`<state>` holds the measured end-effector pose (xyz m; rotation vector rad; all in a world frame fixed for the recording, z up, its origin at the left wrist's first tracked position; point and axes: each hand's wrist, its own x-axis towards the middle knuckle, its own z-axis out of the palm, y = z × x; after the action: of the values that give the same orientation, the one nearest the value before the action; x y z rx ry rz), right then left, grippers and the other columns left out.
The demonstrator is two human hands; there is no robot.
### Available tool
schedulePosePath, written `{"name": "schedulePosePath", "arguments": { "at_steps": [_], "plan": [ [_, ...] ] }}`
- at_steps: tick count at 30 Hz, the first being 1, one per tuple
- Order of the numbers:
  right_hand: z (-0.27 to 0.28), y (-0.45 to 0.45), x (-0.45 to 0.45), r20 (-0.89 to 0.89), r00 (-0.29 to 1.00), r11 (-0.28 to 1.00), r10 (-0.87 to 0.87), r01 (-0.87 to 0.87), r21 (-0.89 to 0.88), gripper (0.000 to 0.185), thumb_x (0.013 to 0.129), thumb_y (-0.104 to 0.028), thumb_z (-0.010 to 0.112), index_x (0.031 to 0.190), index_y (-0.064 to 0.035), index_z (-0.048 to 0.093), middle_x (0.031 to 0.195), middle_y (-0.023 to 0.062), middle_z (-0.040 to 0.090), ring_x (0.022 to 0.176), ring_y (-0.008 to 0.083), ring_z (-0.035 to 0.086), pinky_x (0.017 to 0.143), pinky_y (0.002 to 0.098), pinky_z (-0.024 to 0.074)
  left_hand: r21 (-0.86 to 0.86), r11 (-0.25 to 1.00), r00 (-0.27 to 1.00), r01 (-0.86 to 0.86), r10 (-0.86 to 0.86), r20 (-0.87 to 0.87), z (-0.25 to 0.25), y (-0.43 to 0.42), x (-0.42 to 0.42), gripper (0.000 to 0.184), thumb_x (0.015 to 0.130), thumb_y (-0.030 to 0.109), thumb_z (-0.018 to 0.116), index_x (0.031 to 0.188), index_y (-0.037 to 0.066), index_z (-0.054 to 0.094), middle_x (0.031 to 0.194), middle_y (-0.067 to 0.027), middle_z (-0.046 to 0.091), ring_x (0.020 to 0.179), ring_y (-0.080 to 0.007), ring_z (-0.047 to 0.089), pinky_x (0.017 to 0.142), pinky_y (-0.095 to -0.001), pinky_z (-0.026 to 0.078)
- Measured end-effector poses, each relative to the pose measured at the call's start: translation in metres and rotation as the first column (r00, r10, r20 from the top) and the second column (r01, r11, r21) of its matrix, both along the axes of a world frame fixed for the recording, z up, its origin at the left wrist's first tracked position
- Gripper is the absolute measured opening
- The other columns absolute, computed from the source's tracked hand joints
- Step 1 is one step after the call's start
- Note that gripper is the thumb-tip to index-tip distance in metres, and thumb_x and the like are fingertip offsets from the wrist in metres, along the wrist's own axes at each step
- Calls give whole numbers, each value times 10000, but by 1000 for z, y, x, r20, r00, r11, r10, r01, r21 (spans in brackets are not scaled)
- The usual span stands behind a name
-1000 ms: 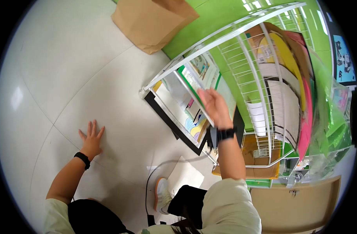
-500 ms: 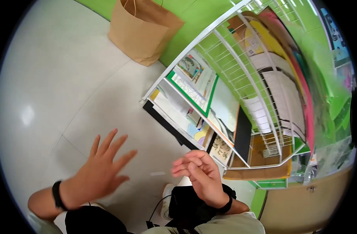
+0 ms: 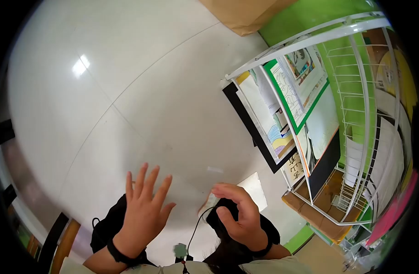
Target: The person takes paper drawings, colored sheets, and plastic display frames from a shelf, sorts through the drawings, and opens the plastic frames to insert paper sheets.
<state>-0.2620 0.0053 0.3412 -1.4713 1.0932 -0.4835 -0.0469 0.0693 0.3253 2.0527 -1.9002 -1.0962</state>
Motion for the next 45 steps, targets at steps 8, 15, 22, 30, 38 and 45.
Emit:
{"name": "schedulePosePath", "arguments": {
  "at_steps": [8, 15, 22, 30, 38, 45],
  "plan": [
    [6, 21, 19, -180, 982, 963, 57, -102, -251, 352, 806, -35, 634, 1126, 51, 515, 1091, 210, 573, 992, 356, 573, 861, 373, 468, 100, 995, 1000, 17, -15, -24, -21, 62, -36, 605, 721, 210, 724, 1262, 84, 482, 1332, -191, 393, 1326, -404, 245, 1066, -572, 181],
    [-5, 96, 5, -299, 937, 966, -180, 112, -231, 321, 841, -80, 630, 1125, 17, 518, 1009, 157, 592, 874, 270, 592, 789, 335, 480, -31, 976, 944, -213, 198, -266, 13, 99, -26, 475, 726, 96, 684, 1174, 89, 528, 1254, -128, 478, 1307, -383, 295, 1062, -543, 224],
    [161, 122, -45, -236, 925, 951, -299, 268, -153, 299, 841, -64, 613, 1115, 12, 522, 990, 140, 596, 844, 221, 615, 754, 300, 495, -95, 945, 938, -312, 291, -189, 195, 66, 8, 378, 756, 42, 639, 1125, 53, 552, 1181, -145, 543, 1244, -369, 405, 1019, -438, 353],
    [318, 93, -171, -117, 580, 579, -807, 736, -351, 381, 822, -39, 626, 1164, 17, 467, 1095, 149, 534, 920, 223, 566, 794, 316, 474, -162, 977, 976, -138, 106, -191, 323, 58, -17, 538, 755, 84, 682, 1235, 21, 449, 1231, -182, 515, 1184, -336, 468, 993, -395, 382],
    [435, 38, -264, -301, 554, 599, -776, 497, -628, 794, 687, -48, 740, 1368, -69, 332, 1382, 215, 278, 1221, 339, 380, 994, 436, 351, -96, 985, 933, -145, 103, -346, 392, -39, -119, 822, 745, 114, 741, 1406, 82, 253, 1307, -182, 459, 1207, -327, 465, 959, -413, 406],
    [428, -12, -294, -403, 623, 615, -671, 164, -772, 216, 702, 19, 652, 893, -77, 679, 1153, 98, 571, 1213, 348, 409, 1031, 532, 287, 321, 875, 552, -362, 478, -683, 413, -118, -161, 441, 938, 217, 510, 1298, 4, 367, 1113, -179, 575, 928, -220, 609, 769, -306, 509]
  ]
}}
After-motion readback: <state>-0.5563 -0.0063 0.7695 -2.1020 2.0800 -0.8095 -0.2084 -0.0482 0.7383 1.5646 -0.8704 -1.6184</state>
